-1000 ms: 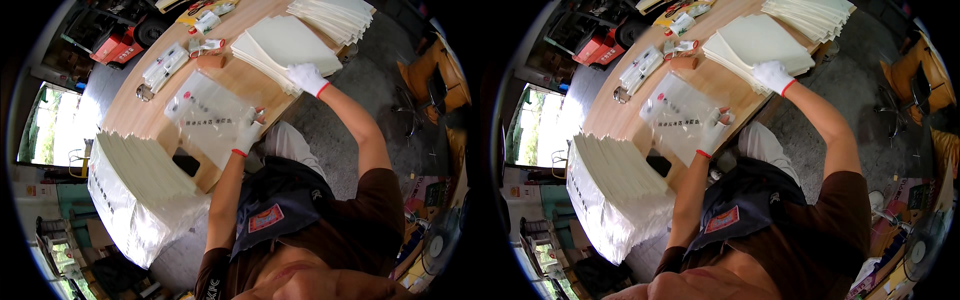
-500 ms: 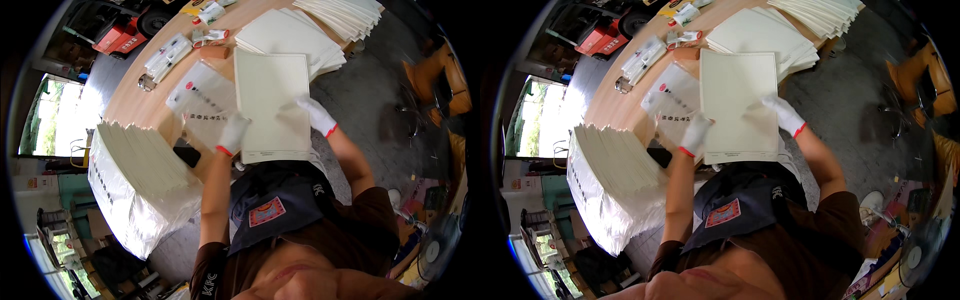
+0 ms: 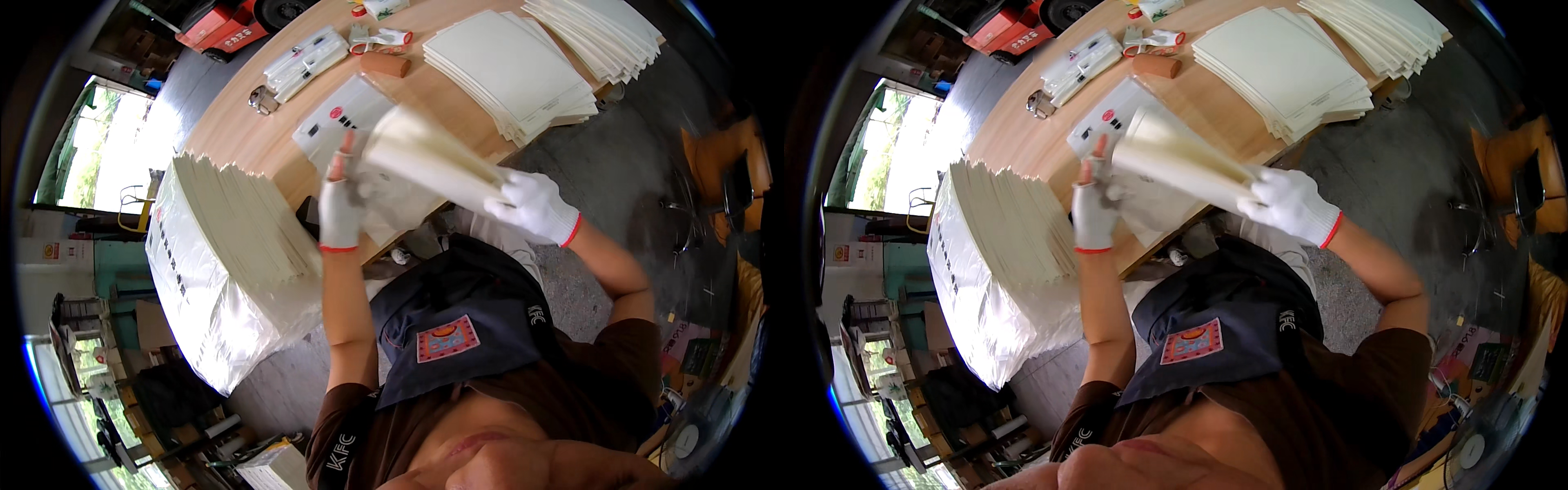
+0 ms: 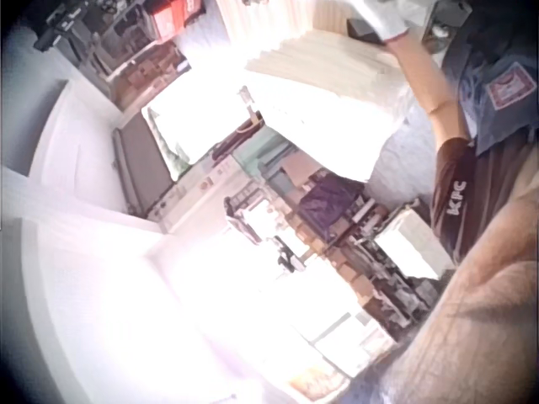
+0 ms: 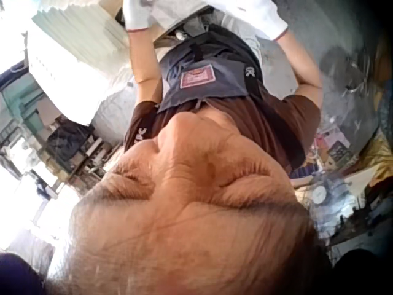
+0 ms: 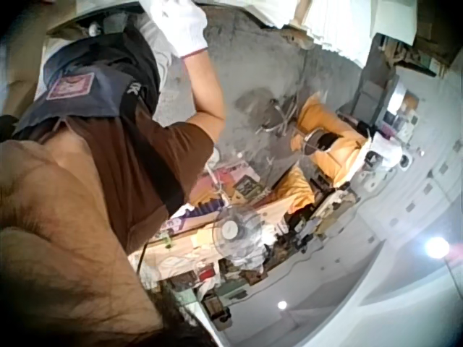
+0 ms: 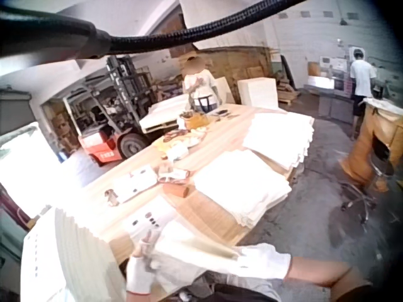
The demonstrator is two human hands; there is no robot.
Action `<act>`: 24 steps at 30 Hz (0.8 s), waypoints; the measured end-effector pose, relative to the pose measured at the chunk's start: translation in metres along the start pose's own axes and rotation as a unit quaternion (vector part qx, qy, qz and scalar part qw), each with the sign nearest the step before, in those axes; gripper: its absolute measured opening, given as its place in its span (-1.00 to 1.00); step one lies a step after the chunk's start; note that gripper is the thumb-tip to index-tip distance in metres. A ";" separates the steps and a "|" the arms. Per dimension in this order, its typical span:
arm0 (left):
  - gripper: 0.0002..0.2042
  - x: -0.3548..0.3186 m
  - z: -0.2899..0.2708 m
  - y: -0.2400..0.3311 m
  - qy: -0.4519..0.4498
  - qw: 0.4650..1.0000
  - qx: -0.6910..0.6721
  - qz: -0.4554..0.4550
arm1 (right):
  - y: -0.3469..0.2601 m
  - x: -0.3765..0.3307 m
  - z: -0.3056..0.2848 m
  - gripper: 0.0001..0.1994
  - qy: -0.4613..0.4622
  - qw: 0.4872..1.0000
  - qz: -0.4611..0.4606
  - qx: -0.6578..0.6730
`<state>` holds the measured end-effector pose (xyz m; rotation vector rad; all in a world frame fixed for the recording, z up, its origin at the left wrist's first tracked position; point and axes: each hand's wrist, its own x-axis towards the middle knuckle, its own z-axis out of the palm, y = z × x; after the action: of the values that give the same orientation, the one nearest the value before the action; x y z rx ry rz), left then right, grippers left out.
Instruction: The person repeatedly picks up white paper documents from a stack, places them into clear plastic sleeves, and sets the sealed sleeves aside. The process is repeated continuously throughout the clip.
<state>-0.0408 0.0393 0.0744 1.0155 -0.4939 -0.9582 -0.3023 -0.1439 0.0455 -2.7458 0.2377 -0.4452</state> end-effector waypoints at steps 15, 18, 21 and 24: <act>-0.81 -0.090 0.021 -0.101 0.017 0.823 0.493 0.283 | 0.004 0.095 0.107 -0.71 -0.073 0.972 0.081 0.208; -0.74 -0.053 0.043 -0.090 0.010 0.870 0.444 0.215 | -0.051 0.129 0.074 -0.60 -0.172 0.974 0.103 0.101; -0.68 -0.049 0.089 -0.087 -0.127 0.780 0.538 0.292 | -0.052 0.124 0.113 -0.68 -0.089 0.979 0.094 0.157; -0.73 -0.036 0.080 -0.095 -0.071 0.840 0.505 0.183 | -0.050 0.098 0.146 -0.73 -0.039 0.977 0.062 0.201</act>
<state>-0.1599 0.0130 0.0314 1.7050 -1.3515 -0.3724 -0.1559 -0.0736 -0.0396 -2.3314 0.2639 -0.3123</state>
